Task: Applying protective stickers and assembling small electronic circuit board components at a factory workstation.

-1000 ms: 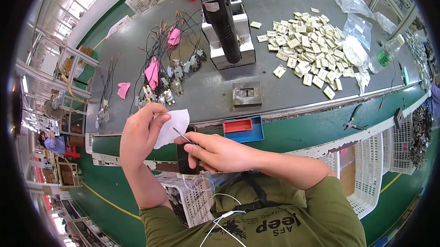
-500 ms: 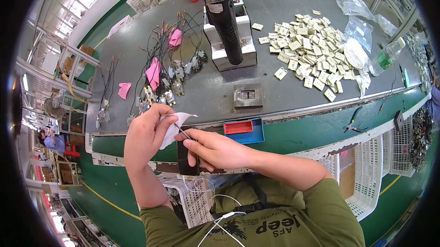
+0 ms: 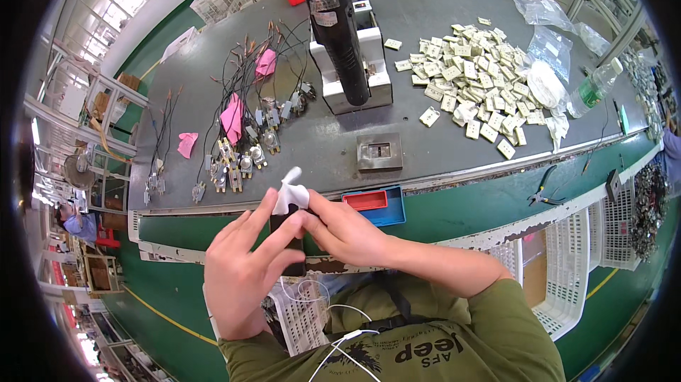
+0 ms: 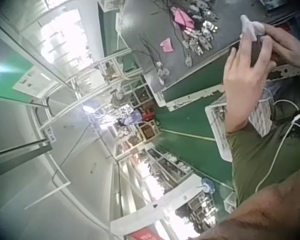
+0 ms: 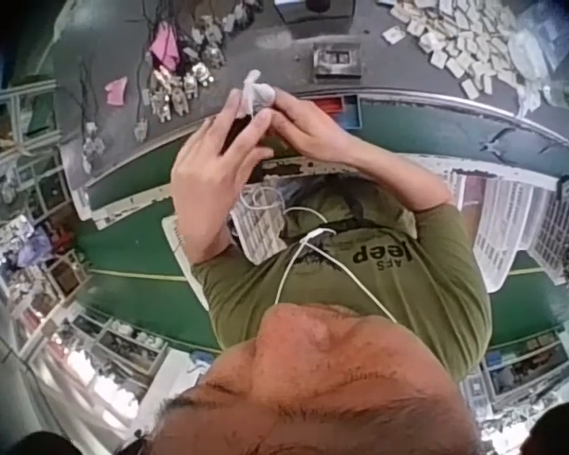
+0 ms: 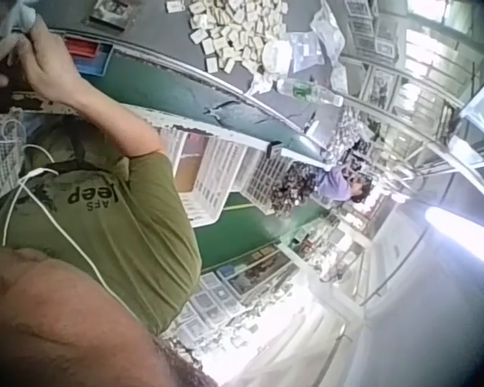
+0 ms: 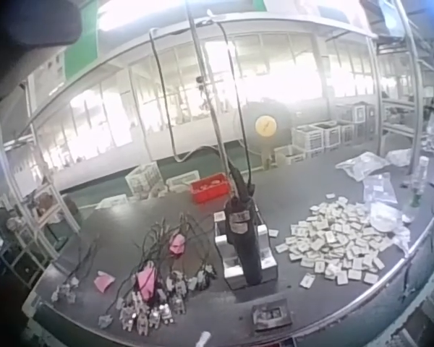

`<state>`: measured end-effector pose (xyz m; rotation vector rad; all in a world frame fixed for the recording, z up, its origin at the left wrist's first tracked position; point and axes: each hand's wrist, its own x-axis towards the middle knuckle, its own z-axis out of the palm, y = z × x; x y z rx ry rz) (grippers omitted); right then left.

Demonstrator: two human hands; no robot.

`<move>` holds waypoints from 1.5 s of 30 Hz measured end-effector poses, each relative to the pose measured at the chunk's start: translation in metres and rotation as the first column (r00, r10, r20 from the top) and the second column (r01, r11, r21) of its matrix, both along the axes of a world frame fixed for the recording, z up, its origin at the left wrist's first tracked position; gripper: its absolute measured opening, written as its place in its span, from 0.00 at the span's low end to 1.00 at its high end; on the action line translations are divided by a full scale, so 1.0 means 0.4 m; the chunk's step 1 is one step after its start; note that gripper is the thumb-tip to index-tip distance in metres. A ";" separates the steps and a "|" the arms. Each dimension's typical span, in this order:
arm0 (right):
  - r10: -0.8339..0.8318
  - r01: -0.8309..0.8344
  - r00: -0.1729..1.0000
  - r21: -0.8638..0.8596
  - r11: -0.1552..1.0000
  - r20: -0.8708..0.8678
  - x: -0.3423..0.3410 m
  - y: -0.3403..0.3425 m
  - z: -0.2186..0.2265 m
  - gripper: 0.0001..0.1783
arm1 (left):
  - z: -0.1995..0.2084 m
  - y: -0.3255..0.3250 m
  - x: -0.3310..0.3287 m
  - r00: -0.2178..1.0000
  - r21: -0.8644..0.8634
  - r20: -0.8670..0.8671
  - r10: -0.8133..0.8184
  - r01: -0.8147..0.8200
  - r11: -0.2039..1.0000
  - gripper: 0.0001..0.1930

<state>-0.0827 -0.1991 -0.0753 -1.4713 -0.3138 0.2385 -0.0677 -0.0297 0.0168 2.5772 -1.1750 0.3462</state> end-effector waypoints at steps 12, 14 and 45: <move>-0.023 0.082 0.969 -0.230 0.970 0.246 -0.005 0.001 0.008 0.14 | -0.102 -0.008 0.082 0.910 -0.545 -0.387 -0.146 -0.099 0.833 0.07; -0.035 0.114 0.958 -0.267 0.957 0.283 -0.017 -0.001 0.003 0.14 | -0.123 -0.012 0.080 0.913 -0.581 -0.366 -0.183 -0.070 0.811 0.05; -0.336 0.375 0.923 0.237 0.896 -0.190 0.002 0.015 -0.054 0.15 | -0.217 -0.074 -0.062 0.993 -0.278 -0.077 0.090 -0.108 0.954 0.21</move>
